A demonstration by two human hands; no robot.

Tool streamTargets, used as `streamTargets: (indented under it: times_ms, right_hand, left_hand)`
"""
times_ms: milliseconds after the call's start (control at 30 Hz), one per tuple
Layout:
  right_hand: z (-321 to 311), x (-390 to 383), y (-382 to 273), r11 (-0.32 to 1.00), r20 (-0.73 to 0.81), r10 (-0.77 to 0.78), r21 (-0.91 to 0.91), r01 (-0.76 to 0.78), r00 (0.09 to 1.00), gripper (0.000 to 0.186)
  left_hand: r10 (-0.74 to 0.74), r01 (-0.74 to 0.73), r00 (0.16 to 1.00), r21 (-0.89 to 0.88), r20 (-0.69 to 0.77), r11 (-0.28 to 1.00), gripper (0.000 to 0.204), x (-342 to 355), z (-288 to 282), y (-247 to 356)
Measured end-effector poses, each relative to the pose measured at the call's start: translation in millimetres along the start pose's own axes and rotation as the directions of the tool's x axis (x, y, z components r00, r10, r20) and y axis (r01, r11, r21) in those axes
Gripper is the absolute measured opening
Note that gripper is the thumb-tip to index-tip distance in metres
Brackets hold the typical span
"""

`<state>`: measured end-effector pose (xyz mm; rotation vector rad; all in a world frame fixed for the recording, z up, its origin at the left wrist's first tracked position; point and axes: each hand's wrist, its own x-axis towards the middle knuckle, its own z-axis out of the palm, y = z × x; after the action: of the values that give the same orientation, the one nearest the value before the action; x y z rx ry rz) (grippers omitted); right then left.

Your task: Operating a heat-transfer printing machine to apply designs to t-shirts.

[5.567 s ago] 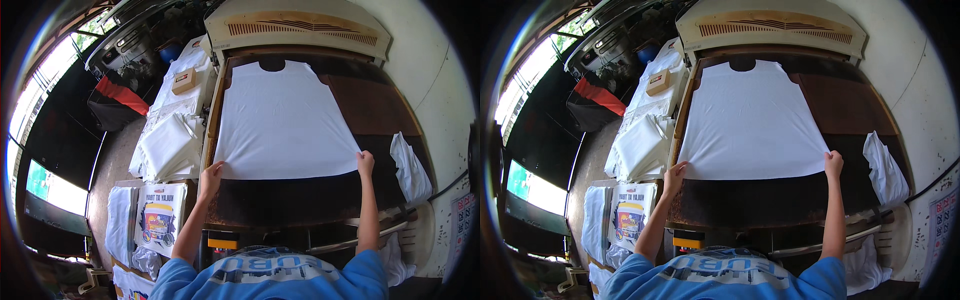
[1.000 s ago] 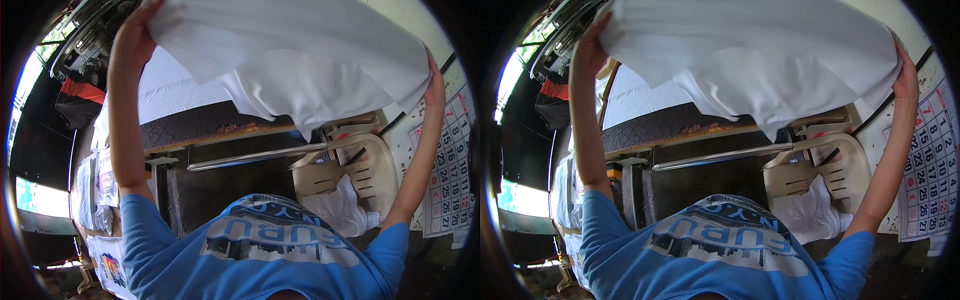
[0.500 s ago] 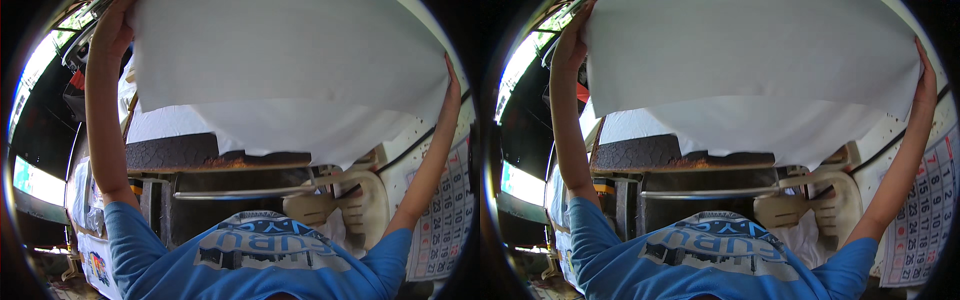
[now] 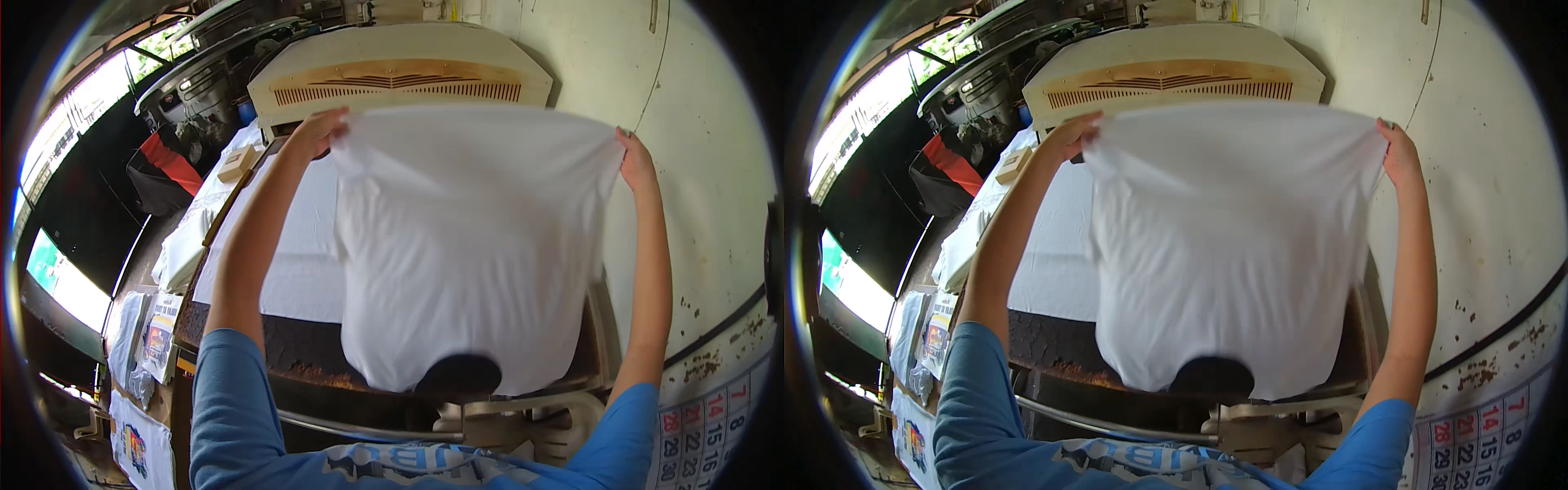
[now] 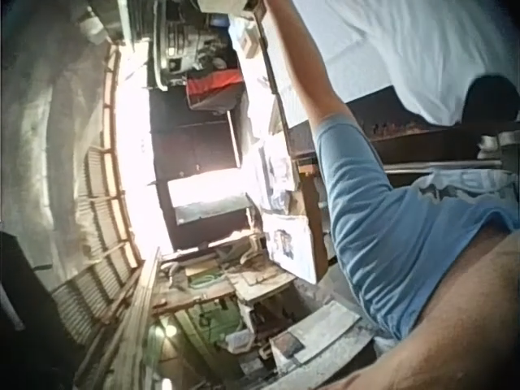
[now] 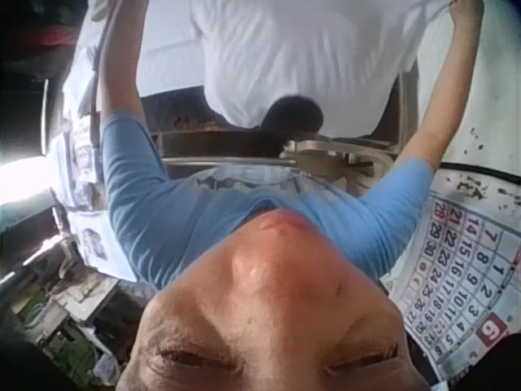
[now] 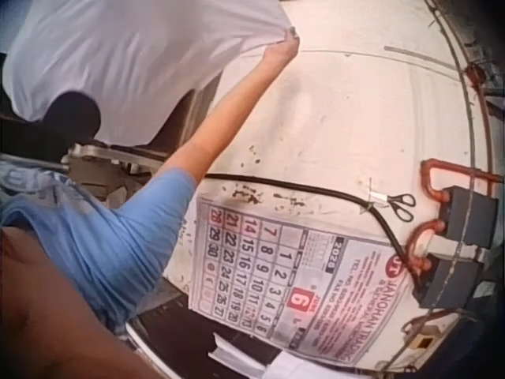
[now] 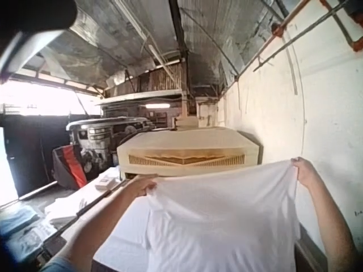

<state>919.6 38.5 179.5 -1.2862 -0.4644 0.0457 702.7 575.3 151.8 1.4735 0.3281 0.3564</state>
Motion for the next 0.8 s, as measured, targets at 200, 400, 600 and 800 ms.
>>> streamTargets:
  times_ms: [200,400,600,800]
  right_hand:
    - [22,22,-33,0.912,-0.080,-0.326,0.235,0.335,0.942,0.031]
    - [-9,20,43,0.976,-0.114,-0.144,0.146,0.160,0.983,0.029]
    - [-26,-2,185,0.979,-0.194,0.194,-0.028,-0.203,0.962,0.025]
    - [-94,-62,269,0.922,-0.344,0.278,-0.166,-0.349,0.897,0.017]
  left_hand:
    - [0.670,-0.670,0.737,-0.215,-0.084,0.710,0.054,4,37,59]
    - [0.373,-0.380,0.925,-0.147,-0.070,0.913,0.038,13,20,-7]
    - [0.063,-0.073,0.984,-0.057,-0.165,0.996,0.037,19,5,-163]
    - [-0.200,0.188,0.971,-0.103,-0.129,0.977,0.045,-20,58,-254]
